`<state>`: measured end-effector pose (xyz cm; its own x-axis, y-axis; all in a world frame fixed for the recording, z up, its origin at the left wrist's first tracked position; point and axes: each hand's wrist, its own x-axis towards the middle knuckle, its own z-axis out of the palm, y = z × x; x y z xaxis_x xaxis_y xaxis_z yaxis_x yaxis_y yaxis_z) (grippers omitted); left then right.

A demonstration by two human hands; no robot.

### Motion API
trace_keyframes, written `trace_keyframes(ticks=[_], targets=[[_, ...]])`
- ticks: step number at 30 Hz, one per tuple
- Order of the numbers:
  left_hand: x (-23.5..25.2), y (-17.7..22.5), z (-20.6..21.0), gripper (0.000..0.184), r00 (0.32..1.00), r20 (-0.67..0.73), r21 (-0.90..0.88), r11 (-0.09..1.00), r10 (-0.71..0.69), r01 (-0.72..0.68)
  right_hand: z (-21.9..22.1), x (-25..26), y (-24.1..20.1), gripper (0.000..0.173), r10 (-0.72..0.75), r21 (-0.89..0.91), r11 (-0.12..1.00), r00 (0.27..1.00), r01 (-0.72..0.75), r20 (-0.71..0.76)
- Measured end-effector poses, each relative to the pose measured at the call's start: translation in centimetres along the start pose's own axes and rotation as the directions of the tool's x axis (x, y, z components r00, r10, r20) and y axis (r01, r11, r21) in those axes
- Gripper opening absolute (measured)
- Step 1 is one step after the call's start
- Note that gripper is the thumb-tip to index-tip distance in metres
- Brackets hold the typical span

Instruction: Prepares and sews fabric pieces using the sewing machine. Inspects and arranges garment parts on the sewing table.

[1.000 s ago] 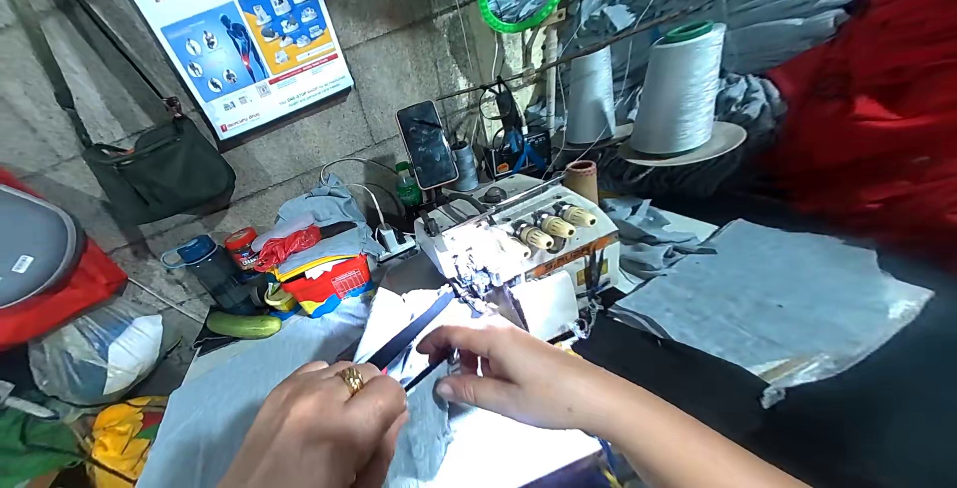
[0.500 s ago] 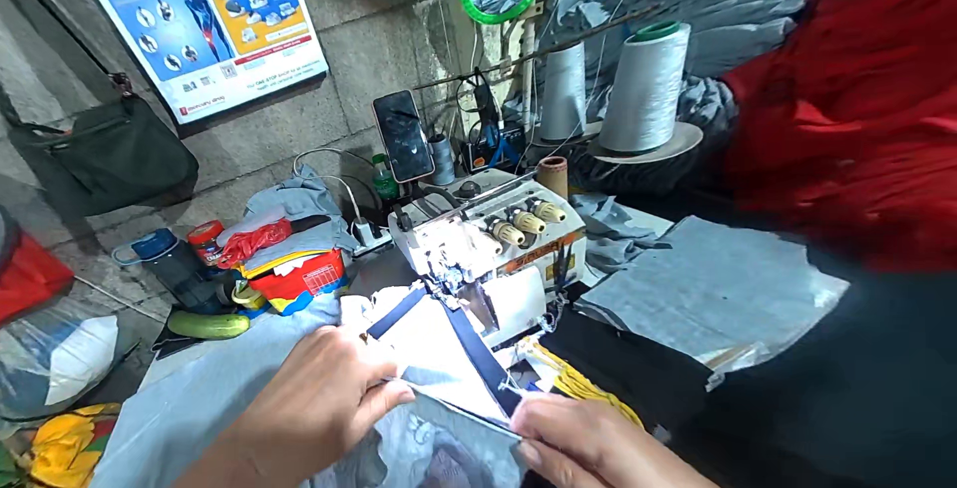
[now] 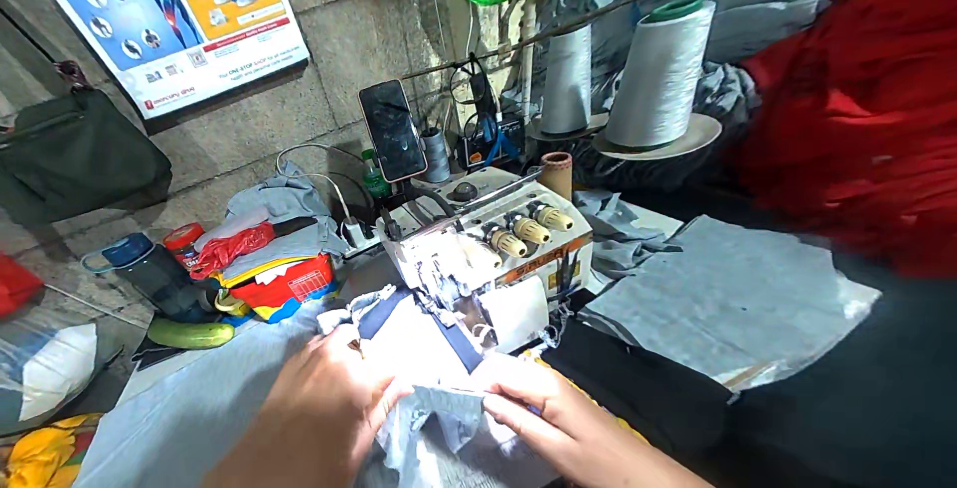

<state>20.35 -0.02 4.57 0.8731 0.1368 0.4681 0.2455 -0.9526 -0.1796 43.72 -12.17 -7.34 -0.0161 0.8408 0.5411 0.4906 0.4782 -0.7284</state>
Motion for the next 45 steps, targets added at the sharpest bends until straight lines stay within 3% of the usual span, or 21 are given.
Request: trace_keyframes(ticks=[4, 9, 15, 19, 21, 23, 25, 26, 27, 30, 32, 34, 35, 37, 38, 40, 42, 43, 45], targets=[[1.5, 3.0, -1.5, 0.043, 0.987, 0.151, 0.040, 0.998, -0.045, 0.040, -0.4, 1.0, 0.4, 0.028, 0.015, -0.003, 1.000, 1.000, -0.015, 0.020], [2.2, 4.1, 1.8, 0.034, 0.999, 0.031, -0.020, 0.999, 0.037, -0.036, -0.8, 1.6, 0.5, 0.025, 0.005, 0.003, 1.000, 0.999, -0.005, 0.046], [3.2, 5.6, 4.5, 0.025, 0.999, 0.043, 0.131, 0.991, -0.013, 0.007, -0.6, 1.7, 0.5, 0.020, 0.003, 0.036, 0.999, 1.000, -0.004, 0.026], [3.6, 4.7, 5.4, 0.025, 1.000, 0.023, 0.000, 1.000, 0.011, -0.011, -0.3, 1.8, 0.8, 0.018, 0.002, 0.065, 0.998, 0.999, 0.001, -0.046], [3.9, 3.7, 4.7, 0.029, 0.996, 0.092, -0.072, 0.997, 0.010, -0.004, -0.1, 2.0, 1.1, 0.018, 0.007, 0.065, 0.998, 0.997, -0.002, -0.079], [4.3, 1.8, 2.9, 0.039, 0.964, 0.264, -0.091, 0.994, -0.030, 0.056, -0.1, 2.2, 1.3, 0.021, 0.038, 0.014, 0.999, 0.995, -0.036, -0.097], [4.9, -0.7, 0.4, 0.051, 0.846, 0.502, 0.008, 0.979, -0.180, 0.204, 0.1, 2.5, 1.7, 0.022, 0.033, -0.048, 0.998, 0.992, -0.040, -0.123], [5.0, -2.2, -0.8, 0.052, 0.783, 0.559, 0.102, 0.960, -0.273, 0.262, 0.1, 2.6, 1.8, 0.022, 0.034, -0.064, 0.997, 0.991, -0.042, -0.132], [4.5, -3.8, -1.7, 0.049, 0.775, 0.547, 0.174, 0.949, -0.315, 0.263, 0.1, 2.8, 1.9, 0.022, 0.040, -0.075, 0.996, 0.990, -0.051, -0.136], [1.9, -5.8, -4.8, 0.025, 0.847, 0.466, 0.180, 0.965, -0.255, 0.191, 0.0, 3.2, 2.1, 0.023, 0.043, -0.065, 0.997, 0.990, -0.052, -0.132], [0.1, -4.4, -6.8, 0.019, 0.931, 0.362, 0.036, 0.999, -0.041, 0.030, 0.4, 3.3, 1.7, 0.024, 0.062, -0.102, 0.992, 0.984, -0.080, -0.166], [-0.3, -2.5, -9.3, 0.022, 0.941, 0.325, -0.191, 0.981, 0.094, -0.032, 1.8, 3.2, 1.0, 0.024, 0.027, -0.263, 0.957, 0.941, -0.121, -0.337], [-0.5, -2.6, -10.0, 0.024, 0.943, 0.323, -0.247, 0.969, 0.086, -0.003, 2.6, 3.0, 0.6, 0.025, -0.015, -0.361, 0.919, 0.901, -0.158, -0.433], [-1.8, -4.5, -8.9, 0.027, 0.978, 0.201, -0.087, 0.994, -0.054, 0.073, 3.7, 1.7, -0.3, 0.026, -0.039, -0.450, 0.865, 0.864, -0.222, -0.502], [-2.3, -5.3, -8.1, 0.028, 0.977, 0.152, -0.031, 0.987, -0.151, 0.157, 4.1, 0.8, -1.0, 0.026, 0.027, -0.413, 0.880, 0.893, -0.234, -0.450], [-2.4, -5.5, -7.5, 0.029, 0.963, 0.117, -0.056, 0.967, -0.241, 0.248, 4.6, -0.5, -2.3, 0.034, 0.255, -0.215, 0.939, 0.963, -0.268, -0.086], [-1.6, -4.1, -7.7, 0.033, 0.975, 0.073, -0.043, 0.976, -0.209, 0.212, 5.5, 0.4, -3.1, 0.054, 0.292, -0.082, 0.956, 0.901, -0.280, 0.320], [-1.0, -3.0, -8.0, 0.034, 0.982, 0.054, -0.021, 0.983, -0.178, 0.180, 6.2, 1.8, -3.7, 0.056, 0.255, -0.030, 0.963, 0.865, -0.269, 0.431], [0.5, -1.2, -8.6, 0.033, 0.991, 0.037, 0.042, 0.991, -0.127, 0.126, 8.2, 5.5, -4.8, 0.045, 0.116, 0.070, 0.986, 0.915, -0.154, 0.386]])
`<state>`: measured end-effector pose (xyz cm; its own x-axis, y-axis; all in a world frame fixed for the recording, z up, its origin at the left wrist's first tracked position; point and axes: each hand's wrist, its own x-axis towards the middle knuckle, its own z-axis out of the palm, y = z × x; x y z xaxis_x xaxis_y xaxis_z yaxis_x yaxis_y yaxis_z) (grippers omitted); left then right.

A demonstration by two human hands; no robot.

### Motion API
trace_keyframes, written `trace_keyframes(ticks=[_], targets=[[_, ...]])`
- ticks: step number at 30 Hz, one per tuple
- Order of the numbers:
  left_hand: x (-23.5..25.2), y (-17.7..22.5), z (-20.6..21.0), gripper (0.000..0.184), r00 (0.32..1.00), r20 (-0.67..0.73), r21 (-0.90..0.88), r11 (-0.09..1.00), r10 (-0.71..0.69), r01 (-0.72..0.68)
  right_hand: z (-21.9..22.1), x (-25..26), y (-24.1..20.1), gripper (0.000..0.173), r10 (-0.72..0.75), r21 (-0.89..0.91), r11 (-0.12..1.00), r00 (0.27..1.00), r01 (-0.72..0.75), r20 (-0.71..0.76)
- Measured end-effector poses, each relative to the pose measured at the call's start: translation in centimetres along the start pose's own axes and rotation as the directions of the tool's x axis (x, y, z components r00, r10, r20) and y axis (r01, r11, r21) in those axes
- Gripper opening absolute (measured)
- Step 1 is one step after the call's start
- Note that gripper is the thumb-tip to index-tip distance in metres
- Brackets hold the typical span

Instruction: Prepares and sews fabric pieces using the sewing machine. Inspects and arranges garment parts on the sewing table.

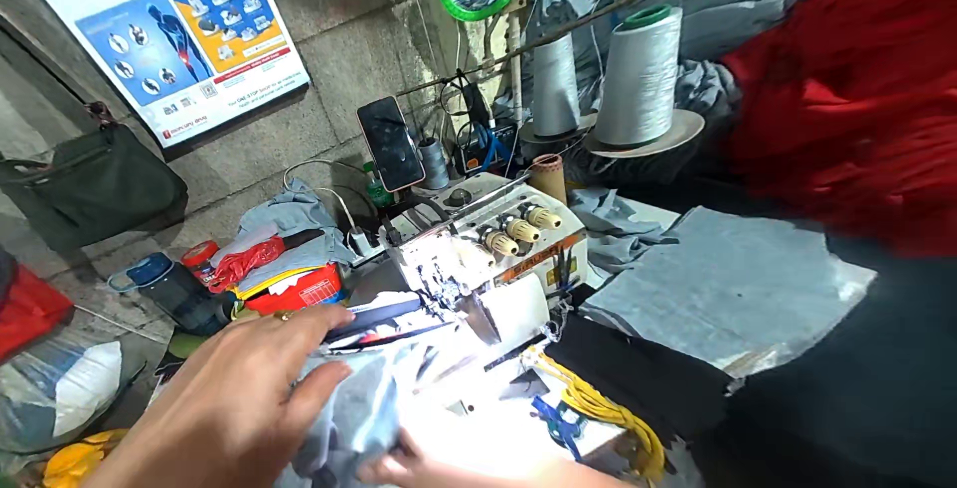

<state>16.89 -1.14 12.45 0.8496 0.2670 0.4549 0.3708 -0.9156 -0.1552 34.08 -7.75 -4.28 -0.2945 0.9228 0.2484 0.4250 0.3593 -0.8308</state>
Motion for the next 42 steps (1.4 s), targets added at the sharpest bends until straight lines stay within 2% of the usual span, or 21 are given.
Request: trace_keyframes(ticks=[2, 4, 6, 8, 10, 12, 14, 16, 18, 23, 30, 33, 36, 39, 42], targets=[[0.9, 0.6, -0.3, 0.035, 0.999, 0.011, 0.108, 0.994, 0.030, -0.031, 0.2, 4.0, -2.5, 0.044, -0.011, 0.027, 1.000, 0.993, 0.014, -0.117], [0.8, -0.1, -0.2, 0.034, 0.998, 0.068, 0.194, 0.981, 0.014, -0.027, -0.1, 5.9, -4.8, 0.048, 0.093, -0.010, 0.995, 0.991, -0.095, -0.096], [-0.1, -1.2, 0.3, 0.036, 0.994, 0.104, 0.218, 0.976, -0.014, -0.009, 0.1, 5.5, -4.6, 0.047, 0.124, -0.151, 0.982, 0.991, -0.116, 0.042], [-1.5, -2.0, 0.6, 0.040, 0.994, 0.110, 0.156, 0.988, -0.026, 0.008, 0.7, 3.0, -2.2, 0.034, 0.059, -0.300, 0.954, 0.976, 0.007, 0.211], [-2.6, -2.0, 0.5, 0.040, 0.994, 0.106, 0.042, 0.999, -0.025, 0.021, 0.0, -0.2, 0.0, 0.026, 0.013, -0.332, 0.939, 0.959, 0.085, 0.282], [-3.4, -1.7, 0.9, 0.040, 0.998, 0.066, -0.004, 1.000, 0.010, -0.010, -2.6, -2.8, 0.0, 0.024, 0.047, -0.340, 0.940, 0.980, 0.021, 0.193], [-3.8, -1.3, 1.2, 0.039, 0.999, 0.026, -0.026, 0.999, 0.044, -0.043, -4.9, -4.1, -0.7, 0.026, 0.000, -0.365, 0.930, 0.996, -0.034, -0.093], [-3.5, -0.6, 1.1, 0.037, 0.999, 0.018, -0.064, 0.997, 0.044, -0.043, -6.0, -3.6, -0.9, 0.022, -0.155, -0.472, 0.881, 0.926, -0.027, -0.343], [-3.3, 0.0, 0.8, 0.035, 0.998, 0.029, -0.086, 0.995, 0.052, -0.049, -6.2, -2.5, -1.2, 0.016, -0.252, -0.558, 0.830, 0.879, -0.018, -0.404], [-3.6, 0.8, 0.6, 0.039, 0.996, 0.031, -0.069, 0.994, 0.081, -0.079, -5.2, -0.7, -2.3, 0.012, -0.333, -0.617, 0.786, 0.859, 0.024, -0.390], [-4.1, 0.7, 1.6, 0.035, 0.996, -0.029, -0.049, 0.995, 0.083, -0.085, -6.5, -1.8, -2.3, 0.009, -0.282, -0.539, 0.841, 0.886, 0.044, -0.368], [-4.0, 1.3, 1.3, 0.033, 0.991, 0.002, -0.175, 0.976, 0.133, -0.131, -7.0, -1.9, -2.7, 0.008, -0.204, -0.432, 0.901, 0.914, 0.035, -0.350], [-3.5, 2.4, 0.7, 0.029, 0.979, 0.064, -0.318, 0.934, 0.192, -0.163, -6.7, -2.1, -3.6, 0.012, -0.132, -0.232, 0.971, 0.946, 0.063, -0.297], [-3.1, 3.8, 0.7, 0.027, 0.973, 0.105, -0.398, 0.905, 0.205, -0.147, -6.6, -3.0, -4.4, 0.020, -0.229, -0.174, 0.964, 0.958, 0.200, -0.171], [-2.7, 5.0, 1.0, 0.026, 0.971, 0.086, -0.355, 0.918, 0.221, -0.178, -6.5, -4.6, -4.2, 0.027, -0.391, -0.225, 0.904, 0.915, 0.363, -0.100]])
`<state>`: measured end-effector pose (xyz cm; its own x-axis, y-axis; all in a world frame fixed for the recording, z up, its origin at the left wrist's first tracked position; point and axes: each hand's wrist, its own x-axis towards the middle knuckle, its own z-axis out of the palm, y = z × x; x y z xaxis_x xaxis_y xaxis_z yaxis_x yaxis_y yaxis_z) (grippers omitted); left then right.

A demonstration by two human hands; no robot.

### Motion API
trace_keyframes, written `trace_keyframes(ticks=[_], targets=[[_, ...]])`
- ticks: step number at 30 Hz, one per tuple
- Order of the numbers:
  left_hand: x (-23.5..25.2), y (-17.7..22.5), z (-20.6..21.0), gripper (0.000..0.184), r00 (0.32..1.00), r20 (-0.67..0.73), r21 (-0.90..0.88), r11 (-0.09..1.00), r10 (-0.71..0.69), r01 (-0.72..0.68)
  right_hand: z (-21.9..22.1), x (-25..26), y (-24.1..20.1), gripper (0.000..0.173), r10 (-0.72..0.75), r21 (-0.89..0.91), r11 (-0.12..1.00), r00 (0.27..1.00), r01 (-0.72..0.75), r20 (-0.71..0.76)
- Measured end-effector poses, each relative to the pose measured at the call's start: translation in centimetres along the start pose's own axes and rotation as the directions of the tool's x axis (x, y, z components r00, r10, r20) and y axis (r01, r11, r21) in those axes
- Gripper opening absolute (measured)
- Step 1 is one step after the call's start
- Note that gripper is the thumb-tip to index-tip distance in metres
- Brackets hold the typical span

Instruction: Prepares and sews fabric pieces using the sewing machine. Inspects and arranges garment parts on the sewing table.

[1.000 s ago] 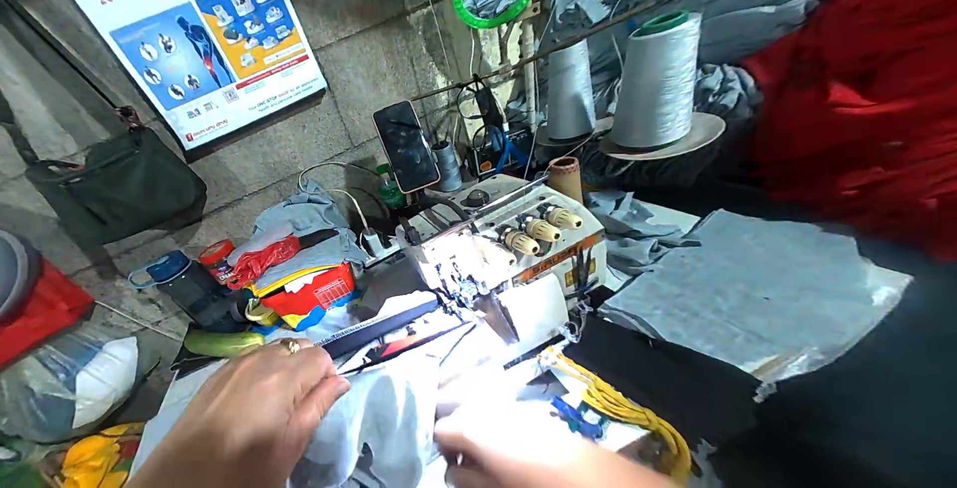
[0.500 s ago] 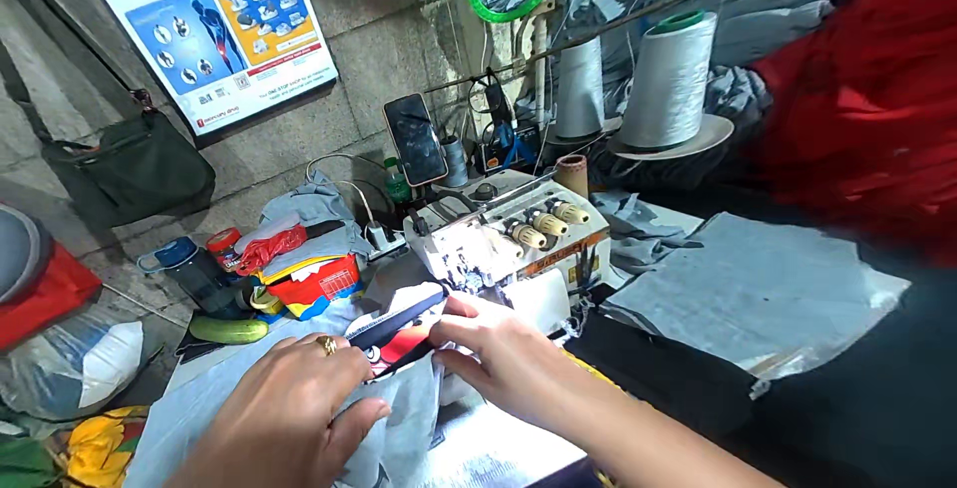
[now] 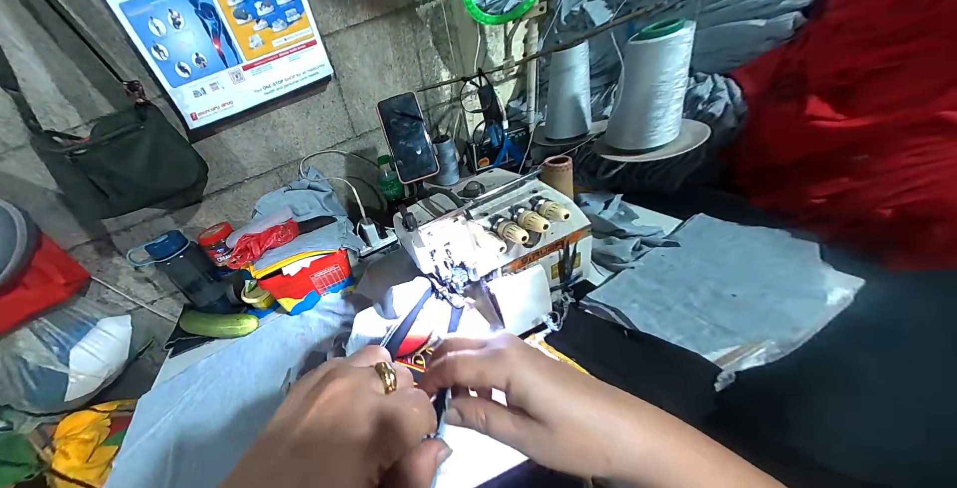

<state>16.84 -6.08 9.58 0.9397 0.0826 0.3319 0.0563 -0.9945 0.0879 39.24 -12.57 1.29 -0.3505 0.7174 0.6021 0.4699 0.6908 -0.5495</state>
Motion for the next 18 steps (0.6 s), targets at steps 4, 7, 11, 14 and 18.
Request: trace_keyframes(ticks=[4, 7, 11, 14, 18], targets=[[1.2, 2.8, 2.7, 0.037, 0.971, -0.187, 0.179, 0.967, -0.147, 0.181, -0.2, -3.8, -0.8, 0.030, -0.027, -0.091, 0.996, 0.996, 0.019, -0.090], [2.2, 4.1, 9.1, 0.068, 0.926, -0.278, 0.263, 0.907, -0.254, 0.328, -0.8, -7.2, -1.9, 0.029, 0.145, 0.045, 0.989, 0.986, -0.141, -0.081], [1.9, 0.9, 17.4, 0.029, 0.873, -0.370, 0.426, 0.776, -0.319, 0.464, -0.1, -10.3, -1.7, 0.029, 0.334, 0.082, 0.941, 0.939, -0.328, -0.077], [0.9, -0.8, 16.2, 0.011, 0.879, -0.402, 0.504, 0.741, -0.255, 0.445, 0.5, -11.0, -0.7, 0.030, 0.356, 0.070, 0.934, 0.930, -0.351, -0.088], [0.4, -1.9, 13.4, 0.016, 0.896, -0.369, 0.525, 0.741, -0.246, 0.419, 0.5, -10.2, 0.6, 0.028, 0.340, 0.053, 0.940, 0.935, -0.336, -0.098]])
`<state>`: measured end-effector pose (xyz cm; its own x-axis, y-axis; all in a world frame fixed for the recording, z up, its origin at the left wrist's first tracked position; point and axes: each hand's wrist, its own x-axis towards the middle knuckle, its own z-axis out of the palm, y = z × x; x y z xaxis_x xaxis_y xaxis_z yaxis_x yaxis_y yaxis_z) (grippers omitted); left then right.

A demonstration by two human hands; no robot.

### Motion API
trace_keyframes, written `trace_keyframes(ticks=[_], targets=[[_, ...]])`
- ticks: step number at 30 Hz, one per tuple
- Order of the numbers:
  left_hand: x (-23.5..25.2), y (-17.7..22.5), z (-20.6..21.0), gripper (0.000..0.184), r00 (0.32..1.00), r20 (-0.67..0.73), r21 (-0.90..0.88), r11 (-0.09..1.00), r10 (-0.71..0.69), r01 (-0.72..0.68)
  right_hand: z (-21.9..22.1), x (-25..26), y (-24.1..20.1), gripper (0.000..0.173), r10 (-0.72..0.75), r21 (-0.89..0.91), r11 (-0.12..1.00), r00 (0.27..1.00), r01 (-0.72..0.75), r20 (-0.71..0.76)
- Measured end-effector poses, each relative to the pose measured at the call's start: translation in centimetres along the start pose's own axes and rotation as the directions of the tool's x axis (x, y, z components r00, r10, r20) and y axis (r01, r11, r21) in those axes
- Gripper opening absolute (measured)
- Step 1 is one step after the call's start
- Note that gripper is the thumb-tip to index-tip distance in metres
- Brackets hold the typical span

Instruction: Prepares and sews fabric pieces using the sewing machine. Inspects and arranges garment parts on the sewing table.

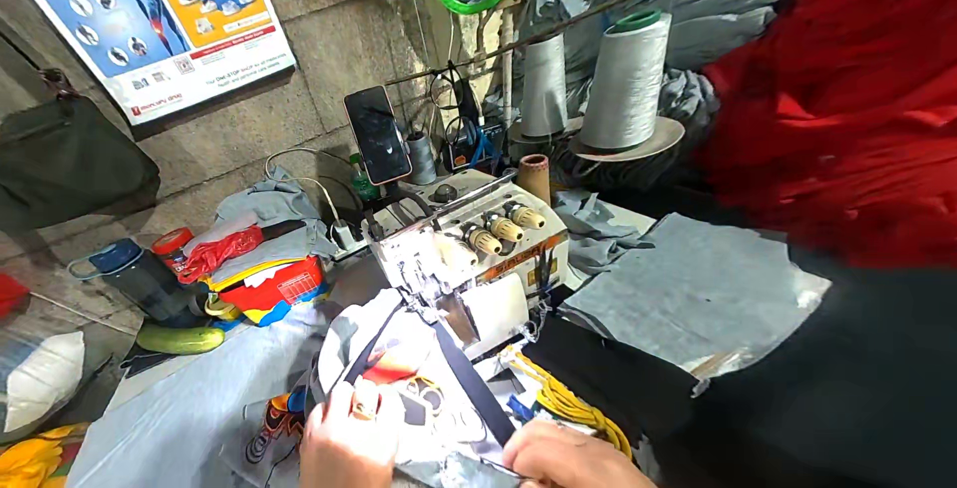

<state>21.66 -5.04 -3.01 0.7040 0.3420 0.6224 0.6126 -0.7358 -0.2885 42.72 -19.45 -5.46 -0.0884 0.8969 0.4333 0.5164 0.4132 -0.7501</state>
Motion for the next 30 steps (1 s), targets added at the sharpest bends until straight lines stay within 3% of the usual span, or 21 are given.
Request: trace_keyframes(ticks=[10, 13, 15, 17, 21, 25, 30], targets=[[3.1, -3.6, 1.3, 0.018, 0.992, -0.089, 0.079, 0.994, 0.084, -0.077, 1.3, 4.7, 4.8, 0.024, -0.134, -0.082, 0.989, 0.975, 0.121, -0.179], [3.9, -4.2, 0.2, 0.016, 0.990, -0.026, 0.052, 0.990, 0.136, -0.135, 1.3, 5.6, 5.3, 0.023, -0.096, -0.065, 0.994, 0.979, 0.085, -0.182], [4.3, -4.4, -1.4, 0.033, 0.983, 0.044, -0.003, 0.984, 0.177, -0.177, 1.1, 5.9, 5.5, 0.020, -0.078, -0.059, 0.996, 0.983, 0.069, -0.164], [4.8, -3.9, -3.6, 0.047, 0.971, 0.131, -0.050, 0.980, 0.200, -0.195, 1.0, 6.2, 5.5, 0.019, -0.069, -0.050, 0.997, 0.988, 0.063, -0.141], [5.7, -1.3, -6.2, 0.023, 0.955, 0.179, -0.154, 0.965, 0.237, -0.211, 0.9, 6.5, 5.3, 0.020, -0.064, -0.035, 0.998, 0.990, 0.060, -0.128], [5.8, 0.8, -5.8, 0.026, 0.947, 0.142, -0.306, 0.923, 0.287, -0.234, 0.8, 6.2, 5.4, 0.020, -0.078, 0.018, 0.997, 0.990, 0.081, -0.119], [5.7, 2.0, -5.1, 0.032, 0.935, 0.178, -0.264, 0.930, 0.307, -0.255, 0.8, 5.0, 5.4, 0.019, -0.169, -0.061, 0.985, 0.972, 0.161, -0.164]])
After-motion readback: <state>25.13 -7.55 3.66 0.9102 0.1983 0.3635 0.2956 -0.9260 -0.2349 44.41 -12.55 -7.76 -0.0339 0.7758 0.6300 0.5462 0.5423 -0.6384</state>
